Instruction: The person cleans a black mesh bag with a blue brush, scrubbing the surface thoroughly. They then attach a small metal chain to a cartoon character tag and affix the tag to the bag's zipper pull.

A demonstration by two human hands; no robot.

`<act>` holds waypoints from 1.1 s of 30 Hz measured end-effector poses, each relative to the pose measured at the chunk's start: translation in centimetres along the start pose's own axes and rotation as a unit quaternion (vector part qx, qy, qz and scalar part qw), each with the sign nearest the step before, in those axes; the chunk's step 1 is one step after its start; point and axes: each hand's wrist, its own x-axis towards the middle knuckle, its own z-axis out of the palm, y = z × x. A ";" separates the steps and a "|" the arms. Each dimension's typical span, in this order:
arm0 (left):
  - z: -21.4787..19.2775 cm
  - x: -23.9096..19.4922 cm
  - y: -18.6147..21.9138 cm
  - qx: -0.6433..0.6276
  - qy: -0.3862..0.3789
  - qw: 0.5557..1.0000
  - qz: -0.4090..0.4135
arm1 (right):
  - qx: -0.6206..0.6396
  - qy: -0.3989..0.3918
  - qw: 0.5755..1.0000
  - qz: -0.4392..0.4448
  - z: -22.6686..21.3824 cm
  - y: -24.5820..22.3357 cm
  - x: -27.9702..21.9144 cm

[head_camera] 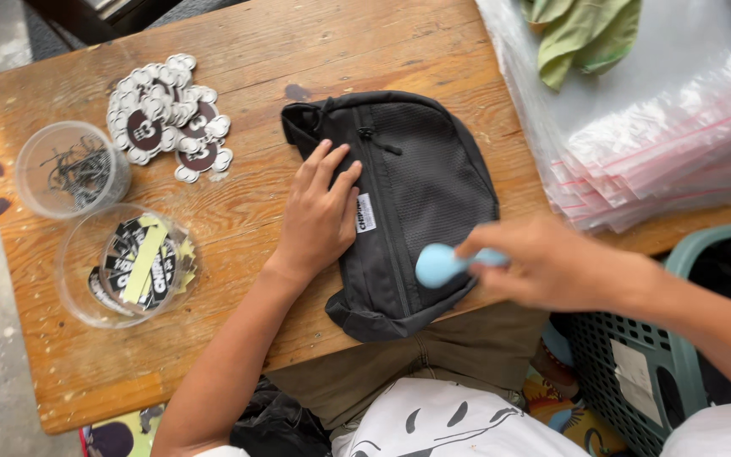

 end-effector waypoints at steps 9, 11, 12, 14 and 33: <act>-1.0 -0.2 -1.5 -0.027 -0.039 0.998 0.044 | -0.332 0.050 0.932 -0.140 1.3 1.1 7.6; -1.3 -0.4 -1.6 -0.040 -0.049 0.997 0.045 | -0.331 0.072 0.931 -0.133 2.1 2.1 9.1; -1.5 -0.4 -1.8 -0.053 -0.060 0.996 0.048 | -0.330 0.094 0.931 -0.125 2.4 2.6 9.9; -1.4 -0.4 -1.7 -0.027 -0.063 0.996 0.049 | -0.291 0.056 0.948 -0.117 4.1 1.3 9.5; -1.1 -1.1 -1.3 0.080 -0.115 0.989 -0.039 | -0.308 0.058 0.942 -0.120 0.7 3.7 16.1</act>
